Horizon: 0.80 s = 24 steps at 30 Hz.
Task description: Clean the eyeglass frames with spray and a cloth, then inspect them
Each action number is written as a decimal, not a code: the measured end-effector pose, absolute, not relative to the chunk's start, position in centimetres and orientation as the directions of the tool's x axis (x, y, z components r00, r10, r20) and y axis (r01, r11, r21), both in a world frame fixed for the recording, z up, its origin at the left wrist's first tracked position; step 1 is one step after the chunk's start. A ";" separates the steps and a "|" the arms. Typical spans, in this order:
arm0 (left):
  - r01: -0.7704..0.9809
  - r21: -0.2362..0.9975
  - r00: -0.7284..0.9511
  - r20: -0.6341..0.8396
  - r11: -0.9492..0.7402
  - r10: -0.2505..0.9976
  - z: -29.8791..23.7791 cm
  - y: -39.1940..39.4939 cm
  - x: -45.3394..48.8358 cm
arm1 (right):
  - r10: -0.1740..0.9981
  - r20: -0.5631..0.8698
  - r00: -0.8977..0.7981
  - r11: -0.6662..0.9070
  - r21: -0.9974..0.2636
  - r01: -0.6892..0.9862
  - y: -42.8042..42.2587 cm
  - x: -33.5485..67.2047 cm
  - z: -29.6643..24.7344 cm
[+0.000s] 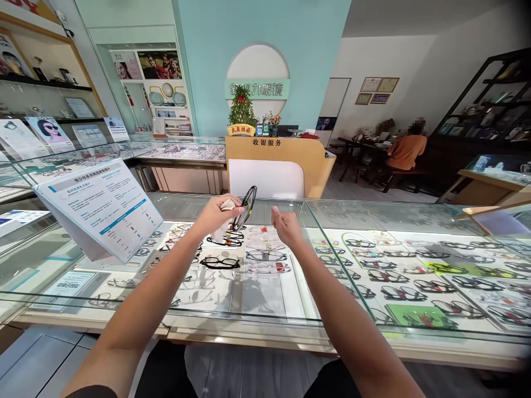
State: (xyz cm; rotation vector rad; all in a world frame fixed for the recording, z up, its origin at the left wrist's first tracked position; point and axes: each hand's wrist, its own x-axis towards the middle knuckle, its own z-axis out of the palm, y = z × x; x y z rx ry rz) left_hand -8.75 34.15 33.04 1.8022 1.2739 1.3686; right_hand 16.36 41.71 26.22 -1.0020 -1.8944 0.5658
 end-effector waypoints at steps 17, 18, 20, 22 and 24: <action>0.069 0.906 -0.105 0.424 -0.419 0.900 29.1 33.2 -5.7 | 0.805 0.393 -0.444 0.457 -0.888 0.042 37.5 13.5 27.6; 0.069 0.907 -0.114 0.421 -0.416 0.900 29.1 33.2 -5.6 | 0.810 0.393 -0.435 0.447 -0.894 0.026 37.3 13.5 27.7; 0.063 0.912 -0.131 0.411 -0.406 0.902 28.9 33.2 -5.5 | 0.826 0.381 -0.416 0.416 -0.909 -0.006 37.0 13.3 27.7; 0.055 0.915 -0.141 0.404 -0.400 0.904 28.7 33.4 -5.5 | 0.844 0.357 -0.401 0.374 -0.927 -0.038 36.9 13.2 27.6; 0.045 0.915 -0.153 0.403 -0.401 0.903 28.4 33.7 -5.4 | 0.855 0.337 -0.395 0.340 -0.938 -0.066 37.1 13.1 27.4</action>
